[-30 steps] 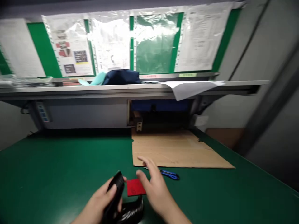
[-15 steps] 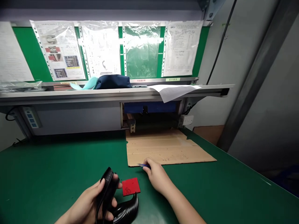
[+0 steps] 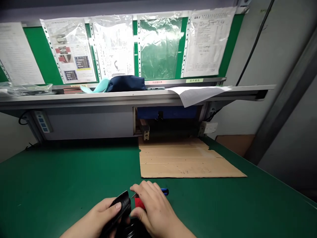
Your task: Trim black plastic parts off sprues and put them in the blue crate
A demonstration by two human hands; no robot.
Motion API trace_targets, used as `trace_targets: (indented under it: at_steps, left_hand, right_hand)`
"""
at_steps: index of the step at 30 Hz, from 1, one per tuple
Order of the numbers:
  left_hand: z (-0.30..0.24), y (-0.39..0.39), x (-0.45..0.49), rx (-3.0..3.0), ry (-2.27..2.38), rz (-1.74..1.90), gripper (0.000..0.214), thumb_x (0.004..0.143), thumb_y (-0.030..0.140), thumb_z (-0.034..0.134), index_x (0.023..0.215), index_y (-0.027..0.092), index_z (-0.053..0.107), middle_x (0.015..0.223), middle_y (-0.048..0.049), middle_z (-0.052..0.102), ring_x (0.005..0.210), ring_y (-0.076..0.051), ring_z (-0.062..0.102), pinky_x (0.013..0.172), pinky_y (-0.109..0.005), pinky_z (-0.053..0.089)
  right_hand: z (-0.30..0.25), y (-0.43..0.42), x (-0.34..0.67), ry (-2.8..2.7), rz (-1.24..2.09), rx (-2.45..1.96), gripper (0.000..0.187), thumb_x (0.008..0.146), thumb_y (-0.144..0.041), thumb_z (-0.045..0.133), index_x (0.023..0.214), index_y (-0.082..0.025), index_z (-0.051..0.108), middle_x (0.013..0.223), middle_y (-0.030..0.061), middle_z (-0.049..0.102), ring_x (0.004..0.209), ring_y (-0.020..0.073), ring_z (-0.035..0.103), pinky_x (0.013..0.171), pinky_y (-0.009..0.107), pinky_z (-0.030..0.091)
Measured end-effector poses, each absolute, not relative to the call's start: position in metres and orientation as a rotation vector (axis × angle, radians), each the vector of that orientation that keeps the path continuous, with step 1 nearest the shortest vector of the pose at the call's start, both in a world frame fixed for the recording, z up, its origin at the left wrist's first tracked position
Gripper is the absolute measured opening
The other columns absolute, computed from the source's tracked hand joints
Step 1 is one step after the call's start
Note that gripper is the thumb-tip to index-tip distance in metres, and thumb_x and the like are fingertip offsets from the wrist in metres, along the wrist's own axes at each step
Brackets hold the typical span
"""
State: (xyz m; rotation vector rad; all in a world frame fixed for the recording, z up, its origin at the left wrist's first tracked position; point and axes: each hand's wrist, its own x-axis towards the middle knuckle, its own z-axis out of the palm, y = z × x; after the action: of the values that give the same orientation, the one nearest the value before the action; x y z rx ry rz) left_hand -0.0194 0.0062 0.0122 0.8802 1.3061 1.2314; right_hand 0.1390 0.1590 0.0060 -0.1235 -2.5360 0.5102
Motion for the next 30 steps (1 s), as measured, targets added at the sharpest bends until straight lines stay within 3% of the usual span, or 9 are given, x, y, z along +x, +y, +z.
trace_targets:
  at_steps: [5, 11, 13, 17, 20, 23, 25, 27, 30]
  left_hand:
    - [0.019, 0.004, -0.016, 0.975, 1.272, 1.104, 0.055, 0.085, 0.061, 0.052, 0.106, 0.011, 0.064, 0.083, -0.0064, 0.061, 0.069, -0.013, 0.048, 0.058, -0.02, 0.034]
    - [0.033, -0.004, -0.011, 0.95, 1.485, 1.009, 0.042, 0.091, 0.052, 0.046, 0.102, 0.017, 0.064, 0.086, -0.0034, 0.063, 0.065, -0.012, 0.048, 0.057, -0.021, 0.034]
    - [0.039, -0.004, -0.01, 1.045, 1.508, 0.98, 0.037, 0.093, 0.047, 0.043, 0.094, 0.017, 0.064, 0.085, -0.0025, 0.062, 0.067, -0.013, 0.048, 0.059, -0.021, 0.035]
    - [0.05, -0.006, -0.008, 1.201, 1.643, 0.904, 0.035, 0.093, 0.04, 0.038, 0.09, 0.016, 0.064, 0.084, -0.0035, 0.063, 0.078, -0.018, 0.052, 0.07, -0.023, 0.04]
    - [0.057, -0.009, -0.006, 1.249, 1.785, 0.814, 0.036, 0.092, 0.037, 0.034, 0.093, 0.017, 0.065, 0.092, -0.0046, 0.066, 0.085, -0.02, 0.055, 0.074, -0.024, 0.04]
    - [0.059, -0.011, -0.005, 1.284, 1.817, 0.786, 0.038, 0.092, 0.036, 0.032, 0.094, 0.019, 0.066, 0.095, -0.003, 0.067, 0.087, -0.021, 0.056, 0.076, -0.024, 0.04]
    - [0.059, -0.011, -0.005, 1.273, 1.83, 0.769, 0.038, 0.092, 0.037, 0.032, 0.095, 0.019, 0.066, 0.094, -0.0026, 0.068, 0.086, -0.021, 0.056, 0.076, -0.024, 0.04]
    - [0.058, -0.01, -0.006, 1.243, 1.845, 0.762, 0.04, 0.092, 0.04, 0.033, 0.095, 0.019, 0.067, 0.092, -0.0032, 0.067, 0.086, -0.022, 0.056, 0.076, -0.025, 0.041]
    - [0.056, -0.011, -0.007, 1.186, 1.83, 0.788, 0.041, 0.091, 0.045, 0.036, 0.091, 0.018, 0.067, 0.09, -0.0042, 0.067, 0.086, -0.024, 0.056, 0.074, -0.026, 0.041]
  right_hand:
    - [0.01, 0.153, 0.135, -2.572, 0.36, -0.149, 0.064, 0.095, -0.072, 0.019, 0.111, -0.021, 0.054, 0.088, 0.0055, 0.052, 0.075, 0.0227, 0.045, 0.068, 0.034, 0.033]
    - [0.008, 0.147, 0.132, -2.66, 0.219, -0.193, 0.067, 0.096, -0.069, 0.012, 0.091, -0.018, 0.057, 0.08, 0.0041, 0.05, 0.071, 0.0213, 0.04, 0.063, 0.033, 0.024]
    - [0.006, 0.147, 0.131, -2.699, 0.175, -0.209, 0.059, 0.099, -0.065, 0.02, 0.086, -0.018, 0.054, 0.08, 0.0034, 0.051, 0.071, 0.0208, 0.04, 0.063, 0.033, 0.023]
    - [0.003, 0.147, 0.13, -2.771, 0.072, -0.224, 0.038, 0.095, -0.052, 0.056, 0.08, -0.018, 0.049, 0.079, 0.0009, 0.053, 0.07, 0.0192, 0.04, 0.062, 0.032, 0.022]
    - [0.001, 0.146, 0.129, -2.793, 0.028, -0.181, 0.033, 0.094, -0.044, 0.061, 0.078, -0.018, 0.049, 0.08, 0.0008, 0.055, 0.07, 0.0189, 0.042, 0.062, 0.032, 0.022]
    - [-0.001, 0.146, 0.128, -2.792, 0.029, -0.14, 0.039, 0.099, -0.048, 0.049, 0.076, -0.018, 0.049, 0.078, 0.0018, 0.055, 0.07, 0.0191, 0.043, 0.061, 0.033, 0.022]
    - [-0.001, 0.146, 0.127, -2.767, 0.046, -0.118, 0.052, 0.102, -0.057, 0.03, 0.074, -0.017, 0.049, 0.075, 0.0023, 0.054, 0.068, 0.0188, 0.042, 0.06, 0.033, 0.021]
    - [0.001, 0.146, 0.126, -2.719, 0.065, -0.116, 0.066, 0.099, -0.065, 0.012, 0.075, -0.017, 0.05, 0.075, 0.0031, 0.052, 0.067, 0.0189, 0.04, 0.06, 0.033, 0.021]
    - [0.004, 0.146, 0.127, -2.653, 0.096, -0.18, 0.077, 0.092, -0.073, 0.002, 0.082, -0.017, 0.053, 0.08, 0.0044, 0.05, 0.07, 0.0203, 0.04, 0.062, 0.033, 0.023]
